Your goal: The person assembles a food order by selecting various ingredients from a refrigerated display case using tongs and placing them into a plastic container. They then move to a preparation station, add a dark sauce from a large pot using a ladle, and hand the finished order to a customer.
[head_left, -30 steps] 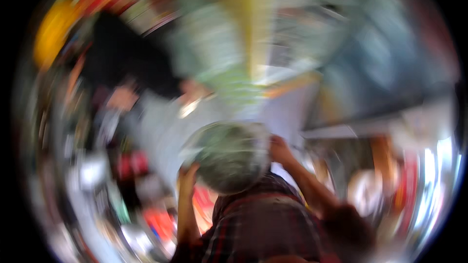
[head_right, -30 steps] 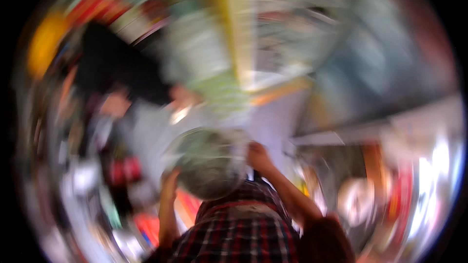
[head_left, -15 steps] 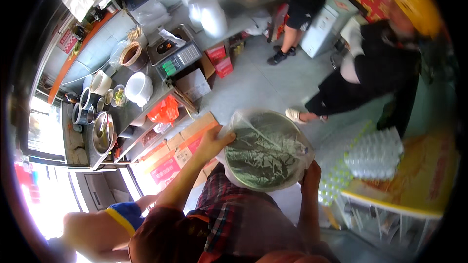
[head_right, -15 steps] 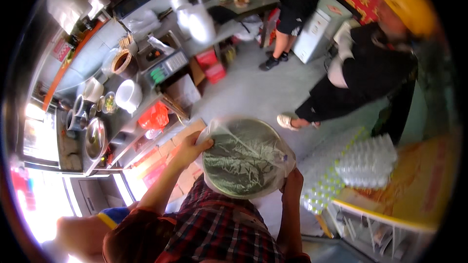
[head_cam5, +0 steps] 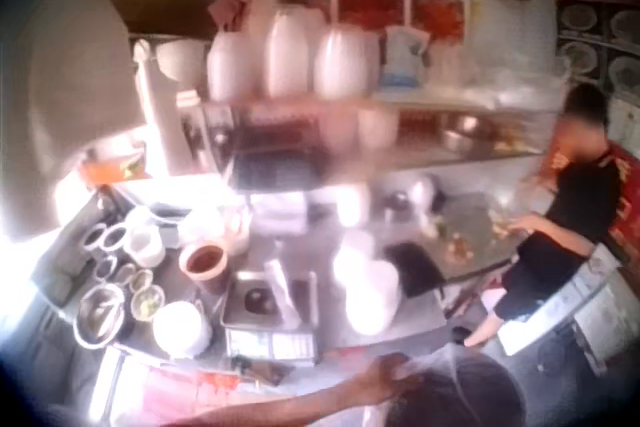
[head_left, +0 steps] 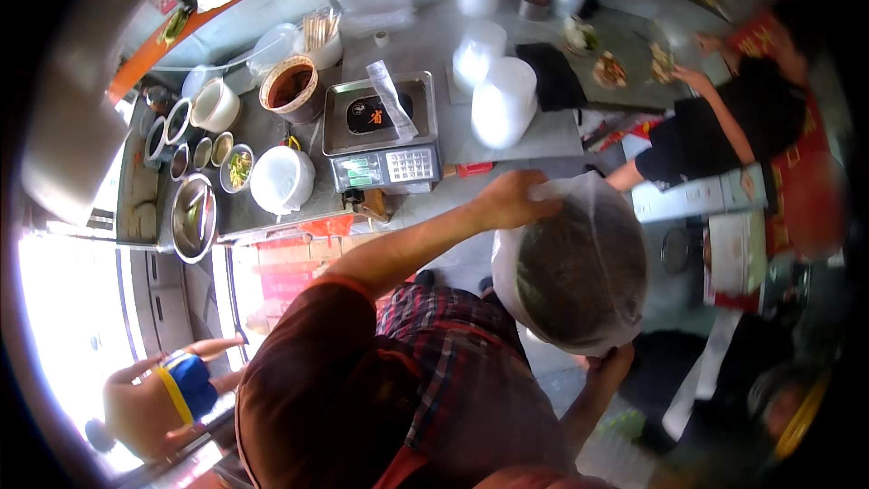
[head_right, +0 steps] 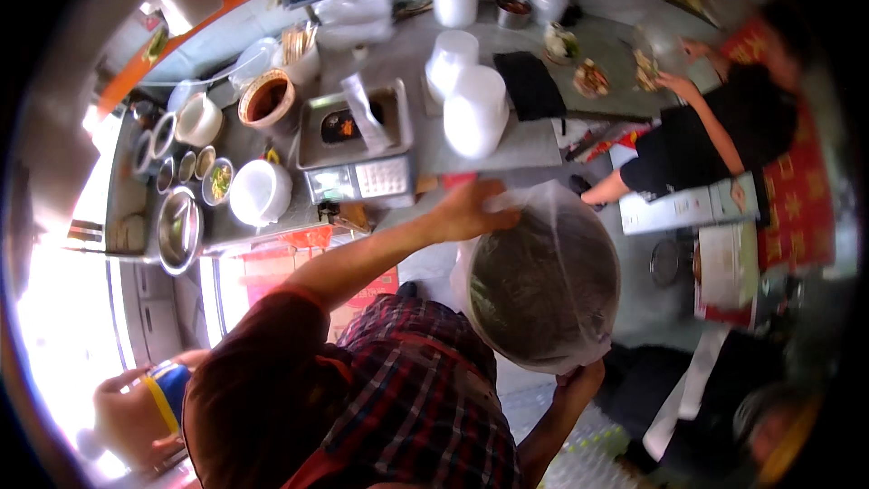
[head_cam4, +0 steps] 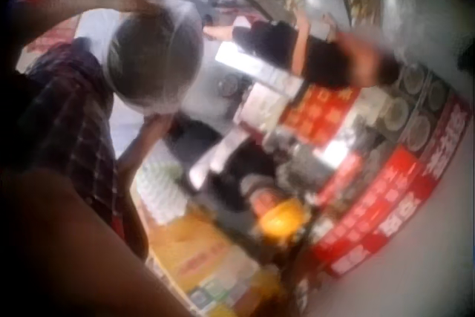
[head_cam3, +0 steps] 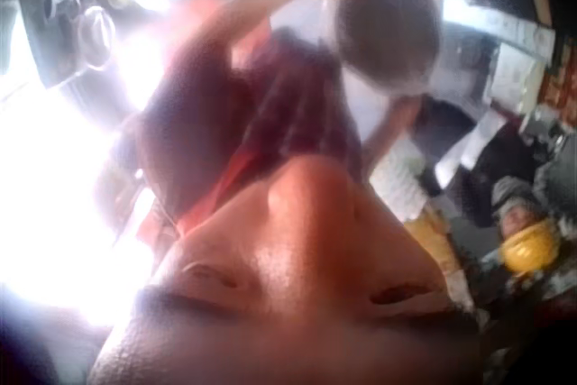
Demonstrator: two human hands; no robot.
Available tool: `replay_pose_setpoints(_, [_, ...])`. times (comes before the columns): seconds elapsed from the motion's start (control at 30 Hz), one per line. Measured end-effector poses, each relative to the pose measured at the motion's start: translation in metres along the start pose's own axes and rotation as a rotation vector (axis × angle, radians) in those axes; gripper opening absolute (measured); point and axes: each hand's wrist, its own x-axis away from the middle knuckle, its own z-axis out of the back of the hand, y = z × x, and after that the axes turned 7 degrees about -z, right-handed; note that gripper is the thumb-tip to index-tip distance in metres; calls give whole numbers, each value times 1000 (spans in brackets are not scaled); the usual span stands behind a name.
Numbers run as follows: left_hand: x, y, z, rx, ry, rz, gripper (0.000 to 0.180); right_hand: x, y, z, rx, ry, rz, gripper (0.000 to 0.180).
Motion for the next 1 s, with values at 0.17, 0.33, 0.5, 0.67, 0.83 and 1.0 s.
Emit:
replay_pose_setpoints(0.17, [-156,13,25,52,59,5,57,-141,-100,-43,138,-172,17,24])
replay_pose_setpoints(0.33, [-289,2,51,86,124,165,56,-268,-179,-100,348,-377,-58,19])
replay_pose_setpoints(0.5, [-403,-14,94,-46,198,217,70,-385,-205,-158,608,-558,132,33])
replay_pose_setpoints(0.67, [-488,-76,126,-175,305,317,78,-474,-189,-228,876,-886,413,24])
replay_pose_setpoints(0.83, [-528,-112,145,-148,353,401,77,-529,-191,-279,447,-727,-420,25])
replay_pose_setpoints(1.0, [-534,-145,136,-310,428,387,65,-564,-195,-299,483,-736,-587,25])
